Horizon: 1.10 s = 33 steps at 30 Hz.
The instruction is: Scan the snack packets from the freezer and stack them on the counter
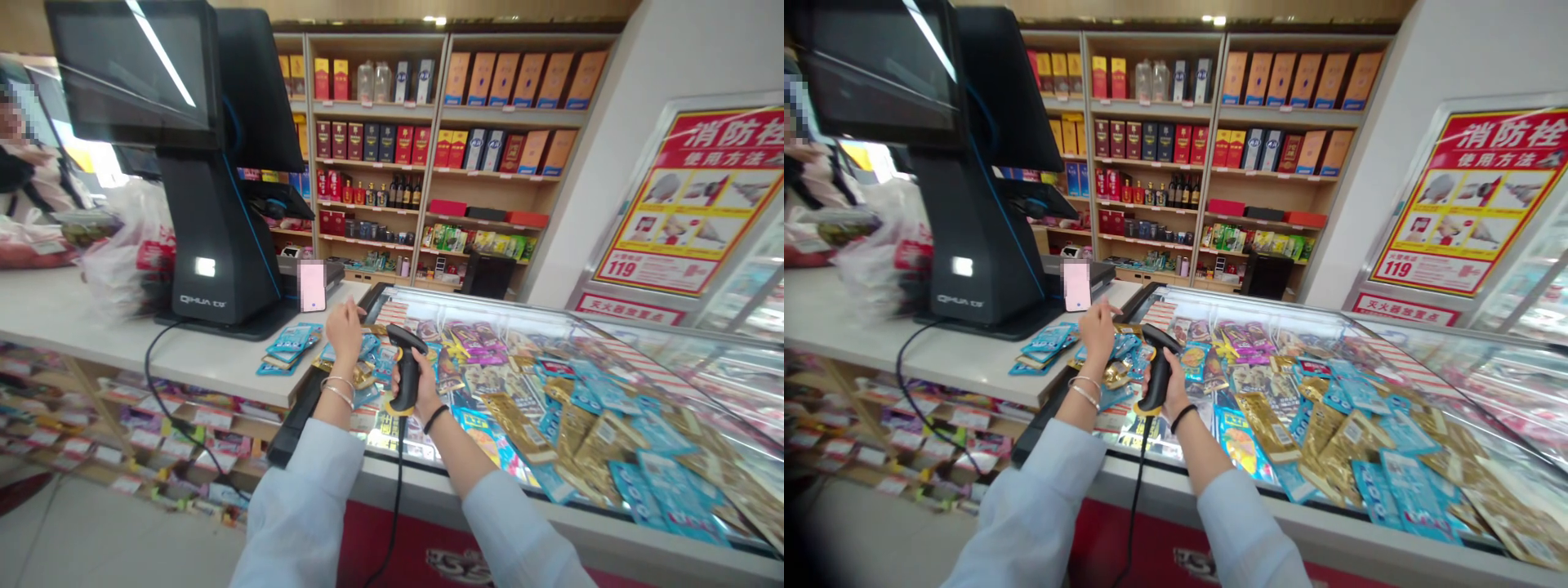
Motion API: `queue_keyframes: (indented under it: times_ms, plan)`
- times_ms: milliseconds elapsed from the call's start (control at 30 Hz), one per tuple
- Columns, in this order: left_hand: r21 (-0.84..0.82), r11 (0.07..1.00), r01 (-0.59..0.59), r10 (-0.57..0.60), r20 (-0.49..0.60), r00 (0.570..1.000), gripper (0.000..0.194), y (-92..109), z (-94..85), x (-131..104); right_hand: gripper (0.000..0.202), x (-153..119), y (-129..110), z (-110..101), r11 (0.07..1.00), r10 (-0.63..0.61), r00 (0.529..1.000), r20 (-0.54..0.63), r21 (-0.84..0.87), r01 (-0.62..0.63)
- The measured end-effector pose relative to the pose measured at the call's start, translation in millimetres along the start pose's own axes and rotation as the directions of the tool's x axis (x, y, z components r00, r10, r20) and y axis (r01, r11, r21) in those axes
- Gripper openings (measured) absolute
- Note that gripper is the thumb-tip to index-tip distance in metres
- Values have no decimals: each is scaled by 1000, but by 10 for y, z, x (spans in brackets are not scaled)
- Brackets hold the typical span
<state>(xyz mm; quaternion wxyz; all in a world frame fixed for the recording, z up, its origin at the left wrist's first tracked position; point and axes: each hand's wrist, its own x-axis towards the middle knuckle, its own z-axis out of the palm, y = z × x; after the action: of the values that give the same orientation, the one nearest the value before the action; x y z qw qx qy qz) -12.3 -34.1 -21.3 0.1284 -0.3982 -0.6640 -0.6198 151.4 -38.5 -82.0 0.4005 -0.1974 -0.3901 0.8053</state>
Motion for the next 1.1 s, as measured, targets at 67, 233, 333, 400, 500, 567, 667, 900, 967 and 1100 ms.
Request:
queue_keyframes:
  times_ms: [67,233,333,400,500,567,667,900,967,1100]
  plan:
    - [-170,985,-3,-14,-98,995,64,7,-23,5,45,-3,-4,7,1000,-15,1000,-4,3,15]
    - [-289,957,-5,-37,-142,989,75,32,-40,-15,45,-15,-7,15,1000,5,1000,6,15,-5]
    - [-271,962,29,-39,-35,999,76,36,-15,-21,47,-13,-1,15,999,20,1000,2,26,-20]
    - [-238,969,63,-58,29,998,76,35,-7,-18,47,-8,3,15,999,29,1000,8,30,-29]
    - [-163,982,100,-91,60,994,74,41,-19,-13,46,-3,7,20,999,27,1000,-5,40,-27]
    - [-117,986,120,-112,71,991,73,47,-33,-7,46,0,3,26,998,44,999,-13,51,-43]
    - [-73,989,131,-125,80,989,71,48,-42,14,47,13,-15,36,992,70,998,-6,102,-69]
    - [-22,993,117,-114,97,989,69,21,-2,35,48,-3,-86,80,989,62,998,24,136,-65]
    - [-1,998,61,-60,128,990,66,43,23,-11,47,-75,-140,107,990,10,999,39,140,-15]
    - [47,995,-92,78,231,970,63,238,87,-176,48,-376,-423,90,983,-118,993,19,145,114]
